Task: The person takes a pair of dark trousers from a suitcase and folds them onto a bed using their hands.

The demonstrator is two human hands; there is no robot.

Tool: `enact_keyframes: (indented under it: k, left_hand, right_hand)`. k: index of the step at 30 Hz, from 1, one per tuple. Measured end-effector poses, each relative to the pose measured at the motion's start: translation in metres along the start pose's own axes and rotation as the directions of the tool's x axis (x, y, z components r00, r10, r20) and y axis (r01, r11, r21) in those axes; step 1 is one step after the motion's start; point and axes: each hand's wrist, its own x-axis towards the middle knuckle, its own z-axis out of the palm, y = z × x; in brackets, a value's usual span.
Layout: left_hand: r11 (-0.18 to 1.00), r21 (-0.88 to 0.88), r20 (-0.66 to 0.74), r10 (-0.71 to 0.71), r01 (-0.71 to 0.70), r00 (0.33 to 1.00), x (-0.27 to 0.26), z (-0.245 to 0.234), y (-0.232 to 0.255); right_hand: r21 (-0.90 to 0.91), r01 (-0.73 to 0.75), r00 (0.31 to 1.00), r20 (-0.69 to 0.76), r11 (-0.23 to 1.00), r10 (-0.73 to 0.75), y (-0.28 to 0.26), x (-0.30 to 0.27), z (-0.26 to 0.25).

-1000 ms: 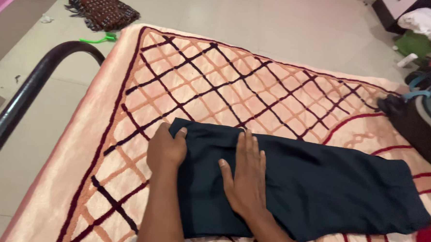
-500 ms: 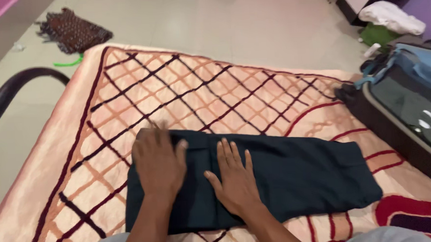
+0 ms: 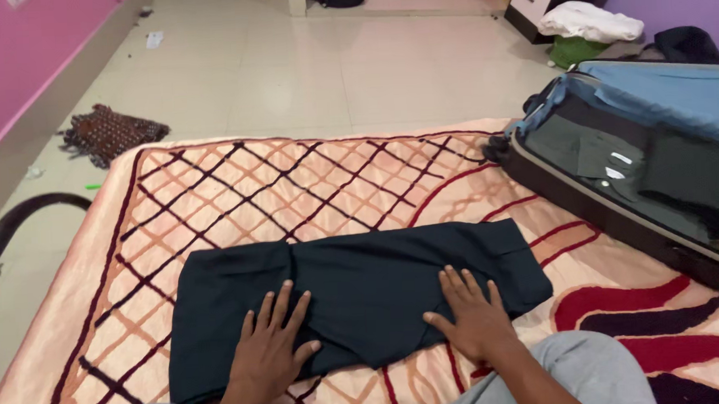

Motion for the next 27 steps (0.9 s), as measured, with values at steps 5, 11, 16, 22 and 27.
enact_keyframes:
  k: [5, 11, 16, 22, 27]
  left_hand:
    - [0.994, -0.113, -0.143, -0.011, -0.005, 0.99, -0.004, 0.008, 0.012]
    - [0.995, -0.087, -0.071, -0.06, 0.054, 0.996, -0.014, 0.007, 0.02]
    - [0.967, -0.23, -0.225, 0.056, -0.109, 0.973, -0.026, -0.016, 0.025]
    - [0.905, -0.211, -0.281, 0.305, -0.369, 0.91, -0.025, -0.018, 0.034]
    - [0.919, -0.209, -0.212, 0.29, -0.333, 0.933, -0.019, -0.008, 0.031]
  right_hand:
    - [0.087, 0.019, 0.98, -0.201, 0.996, -0.001, 0.012, -0.003, 0.013]
    - [0.149, 0.357, 0.877, -0.394, 0.922, -0.275, -0.012, -0.013, -0.003]
    - [0.219, 0.581, 0.74, -0.544, 0.784, -0.396, -0.035, -0.018, -0.012]
    - [0.319, 0.522, 0.764, -0.588, 0.791, -0.266, -0.034, -0.013, -0.016]
    - [0.276, 0.46, 0.753, -0.624, 0.844, -0.207, -0.032, -0.004, -0.01]
